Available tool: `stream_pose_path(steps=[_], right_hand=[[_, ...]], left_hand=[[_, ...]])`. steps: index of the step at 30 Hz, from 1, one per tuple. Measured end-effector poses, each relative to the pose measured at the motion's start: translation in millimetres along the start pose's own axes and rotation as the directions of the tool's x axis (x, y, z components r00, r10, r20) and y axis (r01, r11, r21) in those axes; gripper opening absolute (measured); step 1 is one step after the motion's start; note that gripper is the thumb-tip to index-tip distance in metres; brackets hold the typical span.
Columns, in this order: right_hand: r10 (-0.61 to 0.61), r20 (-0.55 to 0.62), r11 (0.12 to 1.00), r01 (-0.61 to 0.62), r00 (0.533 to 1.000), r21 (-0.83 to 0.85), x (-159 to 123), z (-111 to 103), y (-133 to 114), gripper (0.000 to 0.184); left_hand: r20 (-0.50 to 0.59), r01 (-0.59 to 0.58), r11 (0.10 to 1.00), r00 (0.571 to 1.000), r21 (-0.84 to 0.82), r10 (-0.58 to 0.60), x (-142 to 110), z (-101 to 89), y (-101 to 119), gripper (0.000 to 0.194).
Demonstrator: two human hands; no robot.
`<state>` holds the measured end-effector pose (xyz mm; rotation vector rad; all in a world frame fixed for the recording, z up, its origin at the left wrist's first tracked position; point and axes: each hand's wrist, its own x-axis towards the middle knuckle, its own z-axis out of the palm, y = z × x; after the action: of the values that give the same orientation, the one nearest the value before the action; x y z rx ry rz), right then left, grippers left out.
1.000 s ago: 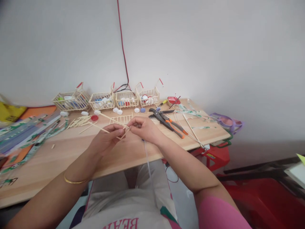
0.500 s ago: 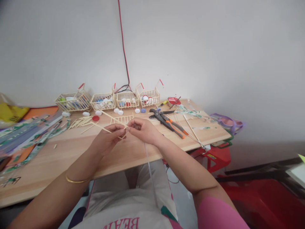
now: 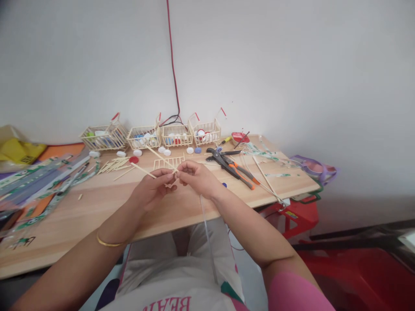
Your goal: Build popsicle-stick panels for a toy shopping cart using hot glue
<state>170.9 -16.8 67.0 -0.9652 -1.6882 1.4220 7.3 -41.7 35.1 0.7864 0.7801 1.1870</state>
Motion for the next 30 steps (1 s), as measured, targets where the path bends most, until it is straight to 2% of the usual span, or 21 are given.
stream_pose_path(steps=[6,15,25,30], right_hand=[[0.012,0.013,0.999,-0.013,1.0,0.051,-0.2,-0.5,2.8,0.018],[0.031,0.029,0.989,-0.035,0.999,0.14,0.6,-0.2,6.9,0.021],[0.092,-0.008,0.991,-0.091,0.996,0.1,1.0,-3.8,7.6,0.025],[0.074,-0.061,0.99,-0.066,0.995,0.124,4.4,-8.4,13.7,0.026]], left_hand=[[-0.024,0.048,0.997,0.998,-0.053,-0.05,-1.1,3.6,0.6,0.018],[-0.038,0.043,0.996,0.998,-0.079,-0.046,-0.8,7.3,0.1,0.018],[-0.016,0.013,1.0,1.0,-0.002,-0.013,1.7,2.2,-2.5,0.02],[0.009,0.058,0.998,0.998,0.026,-0.058,0.8,0.0,4.4,0.028]])
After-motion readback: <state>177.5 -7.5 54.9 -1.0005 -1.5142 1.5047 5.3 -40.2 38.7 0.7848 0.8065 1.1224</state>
